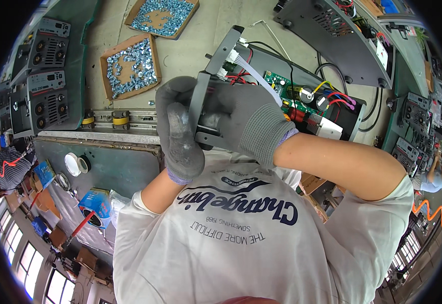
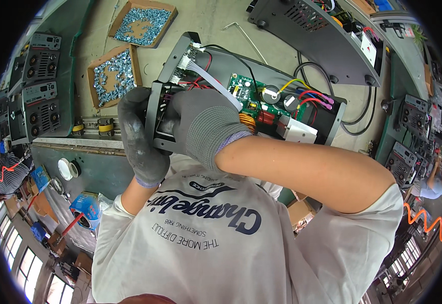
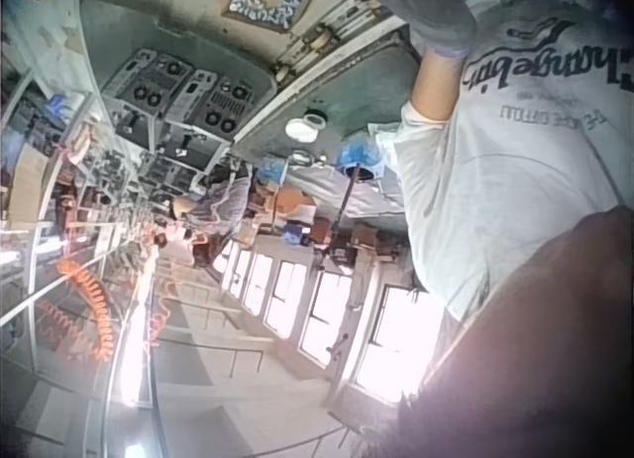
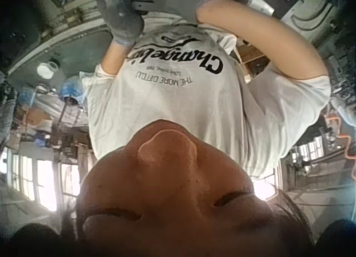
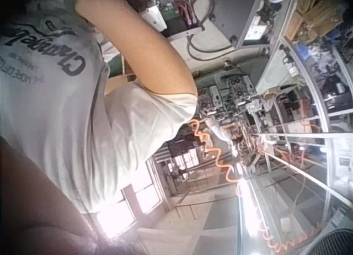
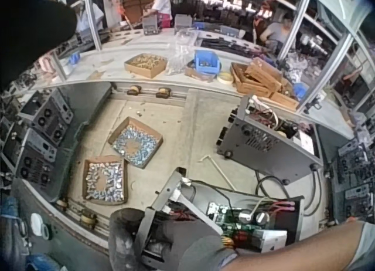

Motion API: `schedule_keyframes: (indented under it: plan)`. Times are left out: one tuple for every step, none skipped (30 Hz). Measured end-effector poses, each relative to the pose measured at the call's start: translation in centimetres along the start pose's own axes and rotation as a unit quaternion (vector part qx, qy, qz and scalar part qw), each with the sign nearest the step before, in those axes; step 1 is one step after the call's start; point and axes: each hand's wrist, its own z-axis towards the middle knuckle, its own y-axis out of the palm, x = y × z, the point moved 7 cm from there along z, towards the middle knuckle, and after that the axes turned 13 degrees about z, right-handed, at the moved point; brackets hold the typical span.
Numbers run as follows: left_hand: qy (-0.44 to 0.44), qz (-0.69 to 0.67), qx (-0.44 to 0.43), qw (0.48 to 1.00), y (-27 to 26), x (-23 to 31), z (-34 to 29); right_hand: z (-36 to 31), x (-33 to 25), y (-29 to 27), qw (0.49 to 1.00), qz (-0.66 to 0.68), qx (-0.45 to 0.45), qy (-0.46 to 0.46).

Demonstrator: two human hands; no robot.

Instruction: The person assembles an electronic device by connecting wires to a circuit board and securing a metal casing. They use a screwdriver to fasten screws into the casing and handle various internal components, including a transformer and power supply unit. The task involves precise hand movements to route cables and tighten fasteners within the device's chassis.

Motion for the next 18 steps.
schedule_keyframes:
  plan:
    - [-0.002,0.0,0.004,1.0,0.0,-0.2,0.0,0.1,0.2,0.1,1.0,0.013,0.002,0.0]
    - [-0.005,0.0,0.009,1.0,-0.1,-0.3,-0.1,0.2,0.4,0.3,1.0,0.026,0.004,0.0]
    - [-0.008,0.0,0.014,1.0,-0.1,-0.3,-0.1,0.3,0.5,0.5,0.999,0.039,0.006,0.0]
    - [-0.012,-0.008,0.005,1.0,0.0,-0.3,-0.1,0.4,0.5,0.5,1.0,0.024,-0.003,0.009]
    - [-0.017,-0.017,-0.003,1.0,0.0,-0.1,-0.2,0.4,0.2,0.3,1.0,0.01,-0.011,0.018]
    - [-0.02,-0.025,-0.014,0.999,0.1,0.0,-0.1,0.3,0.1,0.2,0.999,-0.005,-0.017,0.027]
    - [-0.018,-0.022,-0.021,0.999,0.1,0.0,-0.1,0.4,0.2,0.3,1.0,-0.006,-0.018,0.024]
    - [-0.016,-0.019,-0.029,0.999,0.1,-0.1,0.0,0.5,0.5,0.4,1.0,-0.007,-0.02,0.022]
    - [-0.012,-0.016,-0.03,0.999,-0.1,-0.1,0.1,0.6,0.6,0.5,1.0,-0.013,-0.024,0.016]
    - [-0.009,-0.009,-0.019,1.0,-0.2,0.0,0.1,0.6,0.5,0.4,0.999,0.017,-0.027,0.006]
    - [-0.007,-0.003,-0.007,1.0,-0.2,0.2,0.1,0.3,0.6,0.1,0.998,0.048,-0.031,-0.004]
    - [-0.003,0.004,0.003,1.0,-0.4,0.4,0.1,0.0,0.6,-0.3,0.996,0.078,-0.033,-0.014]
    - [0.005,0.029,0.009,1.0,-0.7,0.7,0.1,-0.5,0.5,-0.9,0.993,0.113,-0.027,-0.028]
    - [0.014,0.055,0.015,0.998,-1.1,1.0,-0.2,-1.0,0.4,-1.3,0.989,0.141,-0.021,-0.039]
    - [0.023,0.082,0.022,0.996,-1.5,1.3,-0.4,-1.4,0.4,-1.7,0.984,0.169,-0.016,-0.051]
    - [0.072,0.147,0.033,0.986,-2.0,1.9,-0.8,-1.8,0.3,-2.0,0.978,0.197,-0.011,-0.062]
    - [0.119,0.211,0.045,0.969,-2.4,2.2,-1.2,-2.3,0.2,-2.2,0.974,0.204,0.011,-0.101]
    - [0.166,0.275,0.06,0.945,-2.4,3.4,-1.5,-2.9,-0.3,-2.3,0.976,0.194,0.025,-0.091]
